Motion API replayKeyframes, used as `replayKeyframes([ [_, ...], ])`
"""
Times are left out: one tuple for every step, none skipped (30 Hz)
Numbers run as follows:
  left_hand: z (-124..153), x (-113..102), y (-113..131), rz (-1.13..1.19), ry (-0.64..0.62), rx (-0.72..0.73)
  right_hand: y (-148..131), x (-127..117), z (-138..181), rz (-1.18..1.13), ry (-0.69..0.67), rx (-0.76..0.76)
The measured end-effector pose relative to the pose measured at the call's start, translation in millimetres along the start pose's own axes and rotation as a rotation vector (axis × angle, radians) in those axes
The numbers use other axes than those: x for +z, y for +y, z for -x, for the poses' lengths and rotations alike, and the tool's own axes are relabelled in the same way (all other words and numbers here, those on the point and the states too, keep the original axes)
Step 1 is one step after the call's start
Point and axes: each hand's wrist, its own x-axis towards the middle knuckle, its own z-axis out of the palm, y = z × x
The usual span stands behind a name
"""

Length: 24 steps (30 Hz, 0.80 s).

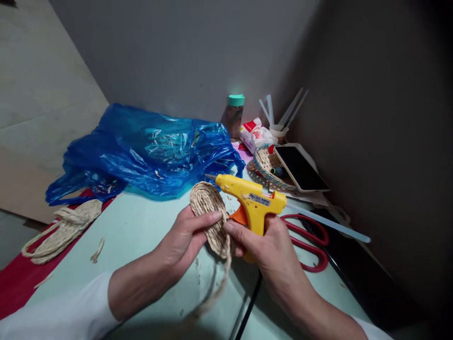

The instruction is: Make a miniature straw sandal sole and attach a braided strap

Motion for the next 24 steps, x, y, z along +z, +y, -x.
replayKeyframes([
  [1,1,-2,-0.002,-0.003,-0.001,2,1,-1,0.007,-0.004,-0.014],
  [1,1,-3,-0.001,0.004,0.003,4,3,-2,0.013,-0.003,-0.034],
  [2,2,-4,0.003,0.024,0.008,6,3,-2,0.026,0.004,-0.057],
  [3,4,-5,0.007,0.053,0.009,8,4,-3,0.048,0.016,-0.082],
  [4,5,-5,0.011,0.083,0.004,11,4,-4,0.08,0.029,-0.106],
  [5,6,-5,0.017,0.106,-0.004,13,4,-4,0.118,0.042,-0.124],
  [5,7,-5,0.025,0.113,-0.014,15,4,-5,0.155,0.052,-0.139],
  [6,7,-5,0.032,0.107,-0.019,16,3,-5,0.186,0.057,-0.148],
  [6,6,-5,0.037,0.088,-0.017,17,3,-5,0.211,0.058,-0.153],
  [7,5,-6,0.041,0.065,-0.012,17,3,-5,0.232,0.059,-0.156],
  [7,4,-6,0.039,0.045,-0.006,17,2,-5,0.25,0.059,-0.162],
  [6,2,-7,0.032,0.034,-0.005,16,2,-5,0.267,0.058,-0.17],
  [6,0,-7,0.02,0.032,-0.007,15,2,-4,0.282,0.053,-0.176],
  [6,-1,-7,0.008,0.035,-0.009,13,1,-3,0.291,0.046,-0.179],
  [6,-2,-6,-0.002,0.041,-0.008,10,1,-2,0.298,0.038,-0.179],
  [6,-3,-4,-0.008,0.053,0.0,7,0,0,0.302,0.032,-0.18],
  [6,-3,-1,-0.01,0.07,0.01,4,-2,1,0.303,0.038,-0.184],
  [7,-3,3,-0.007,0.096,0.024,0,-4,2,0.301,0.051,-0.189],
  [8,-3,9,-0.003,0.133,0.037,-4,-5,4,0.297,0.074,-0.195],
  [10,-4,14,0.004,0.18,0.044,-7,-7,5,0.287,0.093,-0.194],
  [12,-4,20,0.014,0.23,0.047,-11,-9,6,0.27,0.1,-0.184],
  [14,-5,26,0.025,0.274,0.045,-13,-10,7,0.248,0.091,-0.166],
  [16,-7,32,0.035,0.312,0.039,-15,-11,8,0.231,0.059,-0.142],
  [18,-10,36,0.045,0.34,0.032,-16,-11,9,0.224,0.011,-0.12],
])
